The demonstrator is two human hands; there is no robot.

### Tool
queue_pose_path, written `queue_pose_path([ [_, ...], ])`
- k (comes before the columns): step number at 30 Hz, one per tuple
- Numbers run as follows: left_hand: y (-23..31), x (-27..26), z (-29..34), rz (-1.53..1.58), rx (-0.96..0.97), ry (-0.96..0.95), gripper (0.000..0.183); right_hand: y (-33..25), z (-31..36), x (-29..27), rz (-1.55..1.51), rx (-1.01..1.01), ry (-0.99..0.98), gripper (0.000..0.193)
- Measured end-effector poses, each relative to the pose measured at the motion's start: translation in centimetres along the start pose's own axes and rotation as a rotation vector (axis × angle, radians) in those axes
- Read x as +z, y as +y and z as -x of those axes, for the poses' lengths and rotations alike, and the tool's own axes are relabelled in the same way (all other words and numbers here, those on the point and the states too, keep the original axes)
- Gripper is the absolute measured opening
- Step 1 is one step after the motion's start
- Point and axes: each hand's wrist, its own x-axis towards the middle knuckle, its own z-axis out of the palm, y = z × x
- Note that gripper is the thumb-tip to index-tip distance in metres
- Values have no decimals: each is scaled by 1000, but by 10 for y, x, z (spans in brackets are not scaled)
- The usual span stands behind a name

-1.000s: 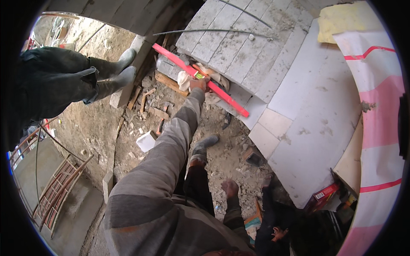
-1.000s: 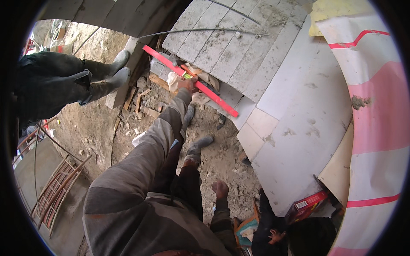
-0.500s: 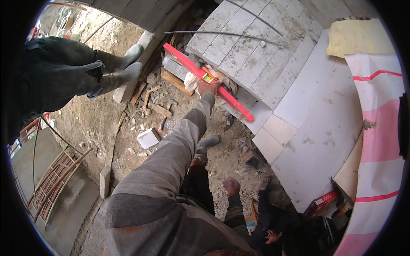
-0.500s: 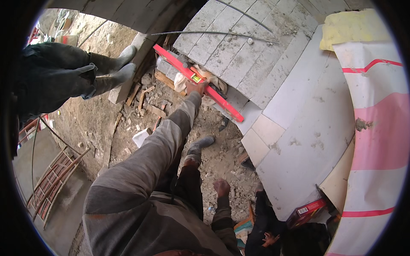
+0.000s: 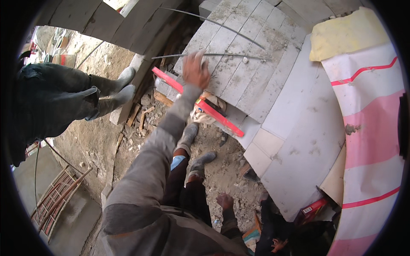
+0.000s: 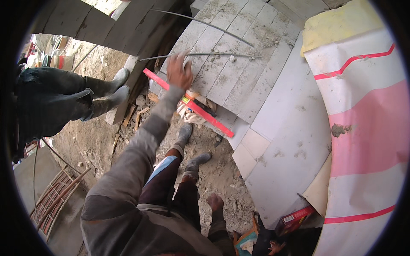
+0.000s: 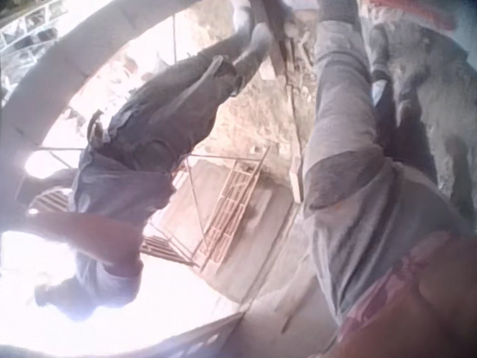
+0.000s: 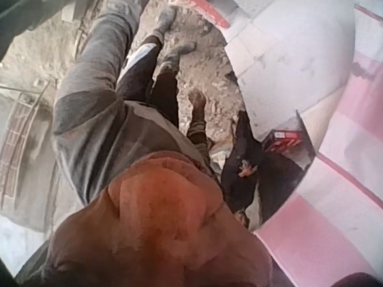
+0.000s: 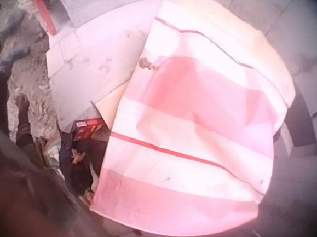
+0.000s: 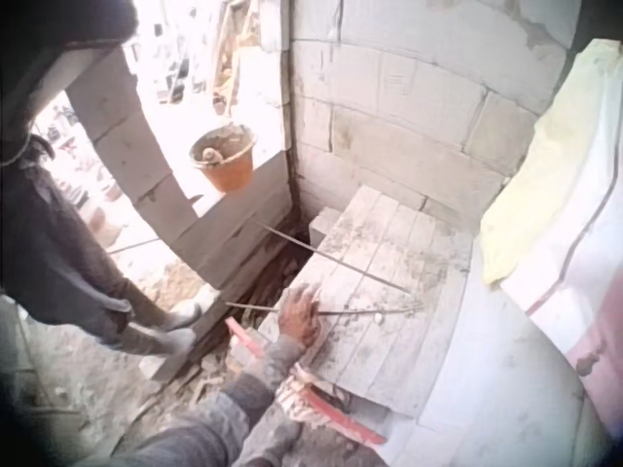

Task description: The person picks up white rectangular tiles and carries them to a work area. They then sit on the ground, use a tape measure to measure the tiles, and arrange them on the floor.

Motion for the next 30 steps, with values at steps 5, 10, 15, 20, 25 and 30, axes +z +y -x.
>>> queue_pose_path([
  [5,-54,74,-135,-515,230,-280,64,21,12,-11,-16,-32,52,38],
  [10,-53,87,-117,-532,167,-345,20,28,20,-12,21,32,67,41],
  [15,-42,58,-80,-394,73,-348,38,6,30,-20,105,15,41,39],
  [20,-57,44,-84,-336,166,-324,53,-35,14,-22,160,-79,-5,34],
  [25,-78,34,-93,-293,205,-453,28,-55,15,-20,201,-127,42,31],
  [30,-58,35,-78,-279,115,-439,19,-56,3,-4,165,-57,-26,31],
])
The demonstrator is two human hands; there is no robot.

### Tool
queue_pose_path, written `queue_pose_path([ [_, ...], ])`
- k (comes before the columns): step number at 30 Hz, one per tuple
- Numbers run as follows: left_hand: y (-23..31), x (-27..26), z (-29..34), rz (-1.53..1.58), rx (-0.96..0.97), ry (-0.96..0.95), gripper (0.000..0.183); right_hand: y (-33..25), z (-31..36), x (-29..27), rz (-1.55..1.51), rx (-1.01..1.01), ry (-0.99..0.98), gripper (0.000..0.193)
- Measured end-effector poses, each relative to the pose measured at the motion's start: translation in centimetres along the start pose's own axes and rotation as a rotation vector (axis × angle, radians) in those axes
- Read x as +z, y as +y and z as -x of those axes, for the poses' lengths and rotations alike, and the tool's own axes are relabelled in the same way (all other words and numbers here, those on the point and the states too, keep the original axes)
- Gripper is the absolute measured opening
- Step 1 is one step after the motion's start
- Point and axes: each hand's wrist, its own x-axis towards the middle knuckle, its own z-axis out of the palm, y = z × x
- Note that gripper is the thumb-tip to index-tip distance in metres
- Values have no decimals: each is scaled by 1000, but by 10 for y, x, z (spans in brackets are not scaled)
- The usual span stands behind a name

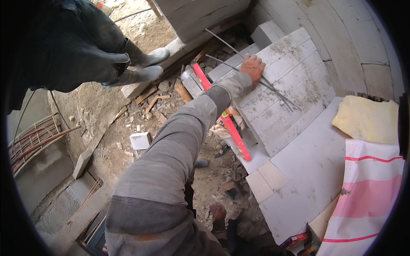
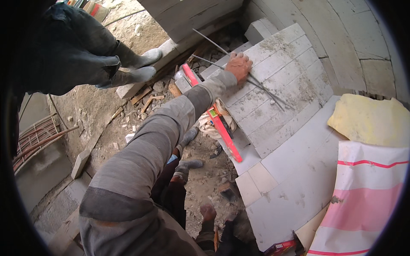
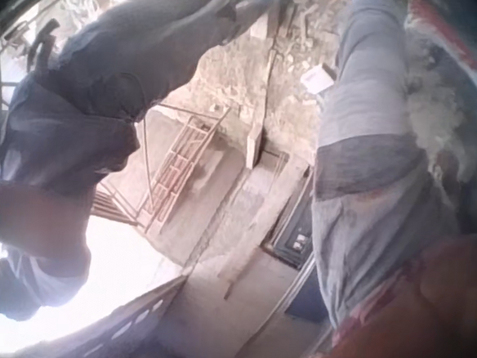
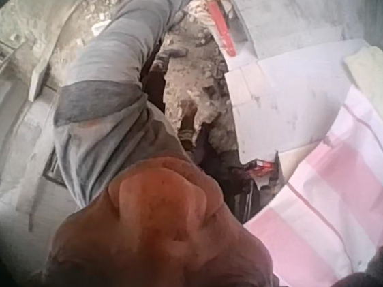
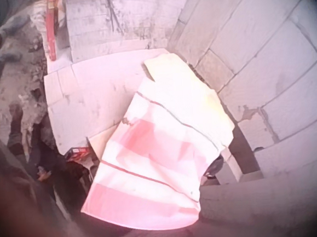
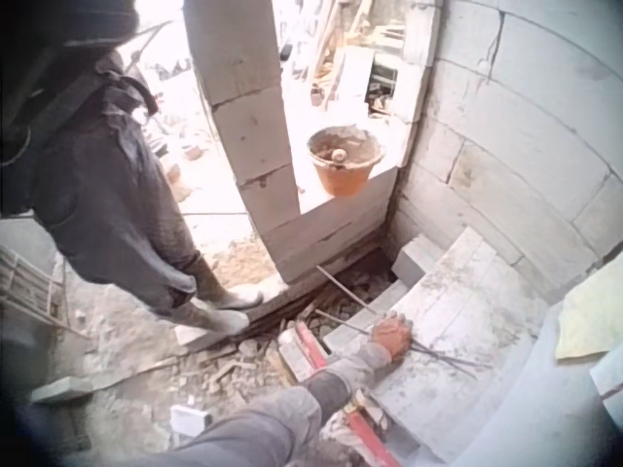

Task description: The person picks up white rectangular tiles and carries them to a work area. They then sit on the ground, use a tape measure to measure the tiles, and arrange them on the floor.

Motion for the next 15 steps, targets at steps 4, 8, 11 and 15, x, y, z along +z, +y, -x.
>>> queue_pose_path([
  [4,16,-13,46,108,-45,27,19,5,3,5,-24,41,34,32],
  [8,6,-17,62,74,-29,108,24,31,-31,-38,-83,-95,-213,36],
  [11,-3,-3,58,34,104,44,16,-5,-7,-5,48,-77,-3,25],
  [15,-16,1,53,-114,196,52,8,-9,-11,1,19,-37,42,29],
])
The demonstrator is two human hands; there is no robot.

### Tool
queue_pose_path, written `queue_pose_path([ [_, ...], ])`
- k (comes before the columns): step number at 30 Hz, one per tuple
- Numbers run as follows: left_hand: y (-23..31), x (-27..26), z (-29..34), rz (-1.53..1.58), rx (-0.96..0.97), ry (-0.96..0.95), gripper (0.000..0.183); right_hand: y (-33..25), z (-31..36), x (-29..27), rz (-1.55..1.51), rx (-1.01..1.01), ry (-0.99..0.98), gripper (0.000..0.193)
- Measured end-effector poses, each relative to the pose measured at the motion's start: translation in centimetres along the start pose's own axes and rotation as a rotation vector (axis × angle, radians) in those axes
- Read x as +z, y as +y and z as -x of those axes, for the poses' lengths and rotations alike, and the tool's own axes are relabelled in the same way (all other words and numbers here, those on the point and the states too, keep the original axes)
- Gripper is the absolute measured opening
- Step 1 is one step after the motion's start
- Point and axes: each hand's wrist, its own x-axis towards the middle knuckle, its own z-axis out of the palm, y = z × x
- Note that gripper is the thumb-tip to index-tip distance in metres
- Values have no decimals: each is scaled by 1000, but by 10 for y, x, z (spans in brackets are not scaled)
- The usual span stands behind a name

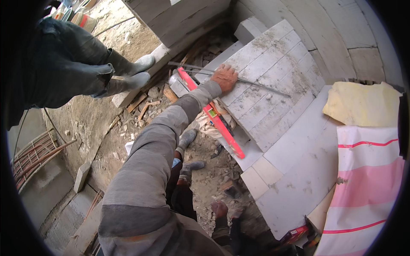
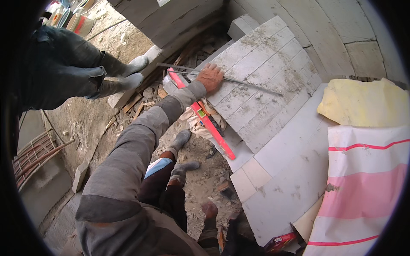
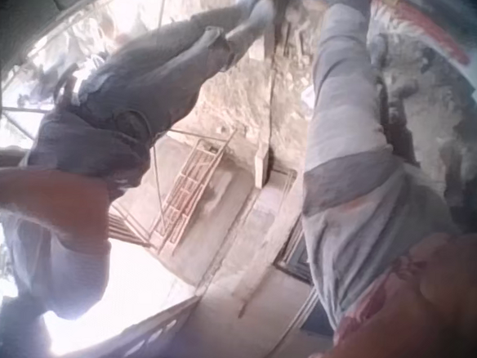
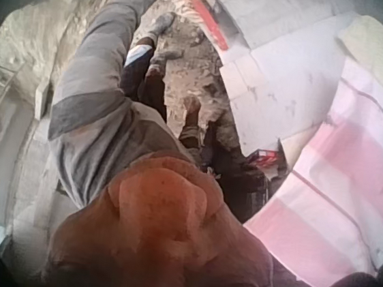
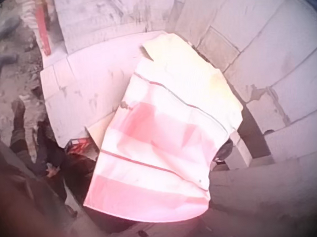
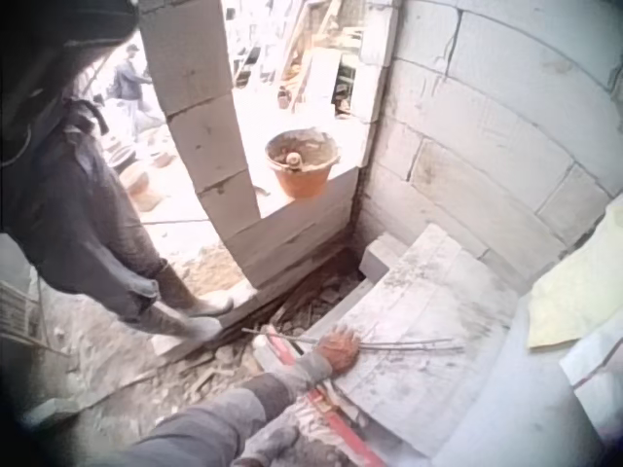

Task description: The person picks up white rectangular tiles and carries them to a work area. They then sit on the ground, use a tape measure to measure the tiles, and arrange them on the floor.

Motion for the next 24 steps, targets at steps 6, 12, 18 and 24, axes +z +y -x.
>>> queue_pose_path([
  [6,-20,-14,10,202,-285,-102,16,9,-5,5,-84,58,-66,42],
  [12,-69,-69,-3,177,-501,-63,25,15,-22,10,-185,56,-167,43],
  [18,-151,-66,-35,54,-618,20,22,17,-29,11,-161,-36,-231,31],
  [24,-155,-53,-68,-92,-446,107,45,2,-11,32,32,-11,-62,27],
])
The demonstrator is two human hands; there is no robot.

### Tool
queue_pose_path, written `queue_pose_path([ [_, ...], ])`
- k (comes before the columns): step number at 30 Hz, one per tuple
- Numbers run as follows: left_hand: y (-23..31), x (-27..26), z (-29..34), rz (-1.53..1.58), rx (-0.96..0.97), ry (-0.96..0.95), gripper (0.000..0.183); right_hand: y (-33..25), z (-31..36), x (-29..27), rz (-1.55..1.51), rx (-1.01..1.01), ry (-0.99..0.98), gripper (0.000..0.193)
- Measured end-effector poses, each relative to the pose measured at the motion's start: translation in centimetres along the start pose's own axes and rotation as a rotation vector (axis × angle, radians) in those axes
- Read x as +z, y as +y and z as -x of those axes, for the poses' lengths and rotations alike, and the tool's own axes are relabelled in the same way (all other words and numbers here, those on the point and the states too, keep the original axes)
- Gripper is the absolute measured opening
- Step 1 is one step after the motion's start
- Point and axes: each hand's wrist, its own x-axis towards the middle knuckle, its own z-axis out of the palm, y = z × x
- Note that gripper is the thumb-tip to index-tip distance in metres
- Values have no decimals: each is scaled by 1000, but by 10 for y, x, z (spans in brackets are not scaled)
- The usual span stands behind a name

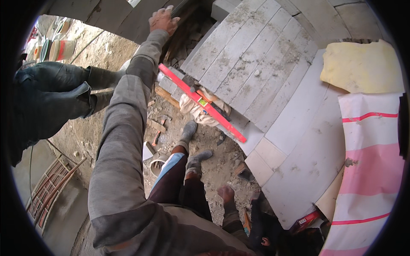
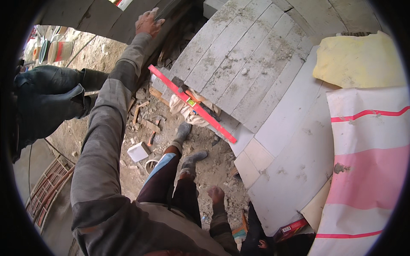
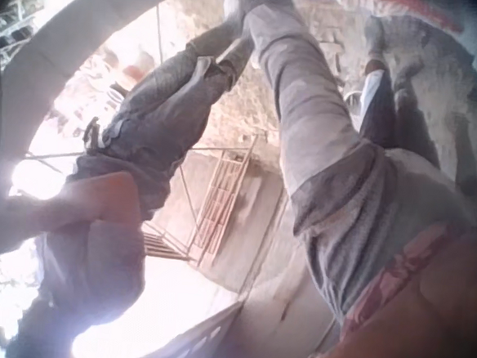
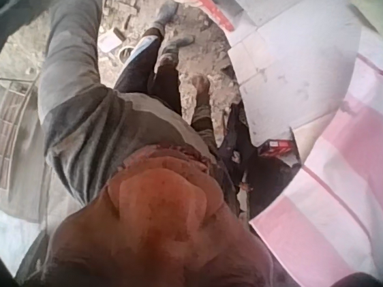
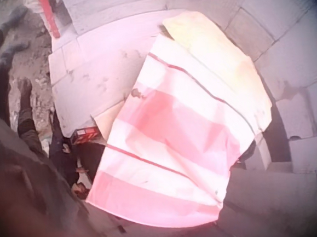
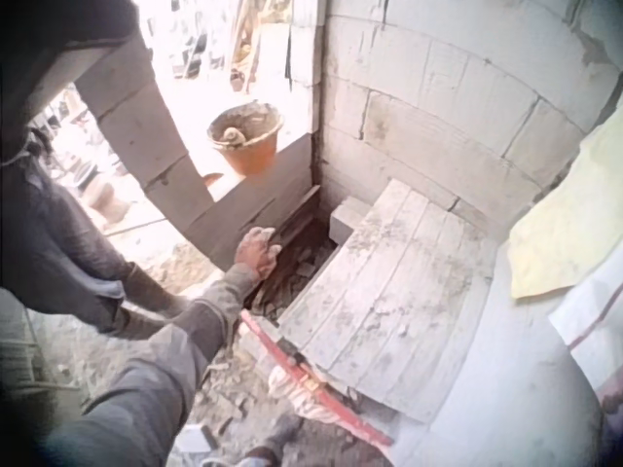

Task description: The person picks up white rectangular tiles and carries them to a work area. They then sit on the ground, use a tape measure to measure the tiles, and arrange them on the floor.

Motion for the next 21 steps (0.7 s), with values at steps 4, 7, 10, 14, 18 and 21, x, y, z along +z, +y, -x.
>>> queue_pose_path([
  [4,36,8,92,353,-28,-84,56,-34,-12,43,28,-44,-47,32],
  [7,57,22,172,498,-284,-51,59,-111,-6,99,171,-166,-206,42],
  [10,58,31,195,833,-473,-275,62,-183,-11,165,-2,-327,-341,47],
  [14,36,62,212,878,-482,-344,60,-269,-20,244,-35,-448,-388,49],
  [18,56,62,211,935,-553,-244,57,-321,-57,291,-341,-355,-588,64],
  [21,55,57,209,1002,-584,-201,54,-346,-73,316,-645,-254,-720,73],
])
